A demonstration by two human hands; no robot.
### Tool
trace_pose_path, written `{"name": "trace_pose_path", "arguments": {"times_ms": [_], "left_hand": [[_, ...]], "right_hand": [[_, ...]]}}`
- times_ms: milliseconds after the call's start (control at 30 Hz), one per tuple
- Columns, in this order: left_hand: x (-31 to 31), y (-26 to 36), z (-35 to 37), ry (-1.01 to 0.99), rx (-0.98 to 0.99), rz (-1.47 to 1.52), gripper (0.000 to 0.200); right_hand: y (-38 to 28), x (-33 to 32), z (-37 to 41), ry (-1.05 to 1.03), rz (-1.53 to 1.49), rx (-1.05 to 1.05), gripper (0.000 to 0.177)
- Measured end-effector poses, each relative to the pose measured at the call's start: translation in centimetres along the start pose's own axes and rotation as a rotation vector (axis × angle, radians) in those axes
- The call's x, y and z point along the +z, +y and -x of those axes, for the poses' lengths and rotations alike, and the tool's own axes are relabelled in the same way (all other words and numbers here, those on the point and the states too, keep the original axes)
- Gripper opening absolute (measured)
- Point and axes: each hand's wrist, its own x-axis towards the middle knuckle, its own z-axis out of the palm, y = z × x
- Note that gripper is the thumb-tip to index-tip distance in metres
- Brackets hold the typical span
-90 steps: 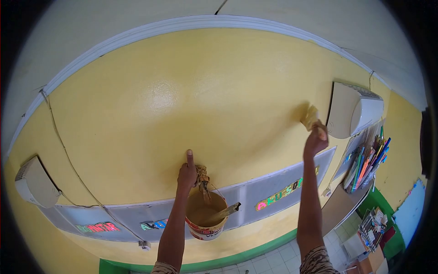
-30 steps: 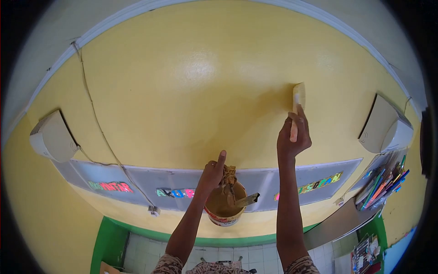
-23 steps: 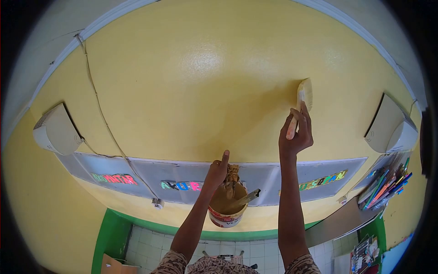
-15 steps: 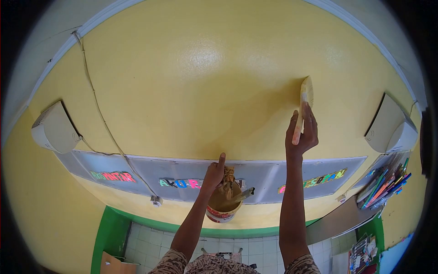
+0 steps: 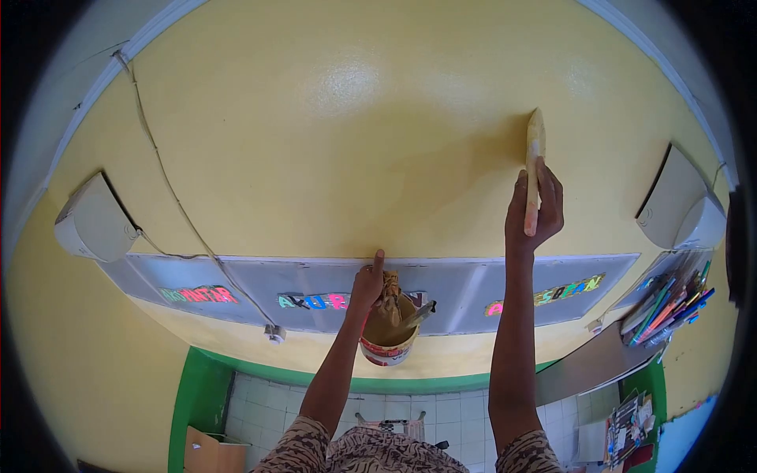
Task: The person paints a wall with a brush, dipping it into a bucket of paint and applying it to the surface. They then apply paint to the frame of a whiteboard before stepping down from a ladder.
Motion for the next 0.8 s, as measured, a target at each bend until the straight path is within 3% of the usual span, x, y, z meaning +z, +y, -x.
{"name": "trace_pose_path", "arguments": {"times_ms": [100,167,267,333,400,433,467,500,533,600,633,667,700,733,767,800], "left_hand": [[-0.3,0.0,-0.7,0.050,0.025,0.004,0.093],[-0.6,0.8,-0.5,-0.004,-0.072,0.035,0.091],[0.6,-1.3,-2.3,0.024,-0.078,-0.009,0.093],[1.0,-1.7,-2.2,0.067,-0.047,-0.045,0.096],[1.5,-1.3,-2.0,0.107,-0.004,-0.084,0.100],[1.8,-0.7,-1.7,0.327,0.246,-0.085,0.103],[2.0,-0.3,-1.3,0.544,0.497,-0.082,0.107],[1.8,-2.6,-2.6,0.375,0.138,-0.218,0.110],[0.9,-1.5,-2.2,0.375,0.142,-0.217,0.110],[-0.9,1.7,-1.2,0.037,-0.246,-0.250,0.072],[1.6,-3.6,-3.2,0.508,0.226,-0.321,0.090],[1.7,-4.6,-3.8,0.510,0.232,-0.320,0.090],[1.5,-5.4,-4.3,0.358,0.253,-0.246,0.094],[1.4,-5.7,-4.5,0.204,0.270,-0.172,0.099],[-0.6,-0.9,-1.6,0.068,0.005,-0.151,0.095],[-0.6,-0.7,-1.6,0.062,0.004,-0.148,0.095]], "right_hand": [[-0.6,0.2,0.5,0.021,-0.008,0.094,0.029],[-0.8,1.0,1.4,0.100,0.058,0.122,0.028],[-4.3,3.2,4.4,0.146,-0.060,0.199,0.024],[-8.7,4.9,7.5,0.034,0.027,0.144,0.025],[-12.9,7.2,13.3,-0.177,-0.183,0.254,0.026],[-15.8,7.7,15.0,-0.362,-0.318,0.412,0.028],[-17.5,7.2,14.0,-0.460,-0.516,0.104,0.036],[-19.6,8.5,14.2,-0.480,-0.629,0.093,0.034],[-21.1,9.7,14.3,-0.501,-0.741,0.082,0.032],[-20.8,10.7,13.7,-0.479,-0.776,0.068,0.033],[-20.7,11.3,13.4,-0.461,-0.810,0.060,0.034],[-18.9,12.0,13.0,-0.306,-0.785,0.053,0.033],[-16.7,12.0,12.5,-0.251,-0.792,0.164,0.026],[-15.0,9.8,10.7,-0.334,-0.856,0.538,0.019],[-12.4,7.9,9.2,-0.314,-0.707,0.496,0.016],[-9.6,6.0,8.4,-0.273,-0.662,0.506,0.022]]}}
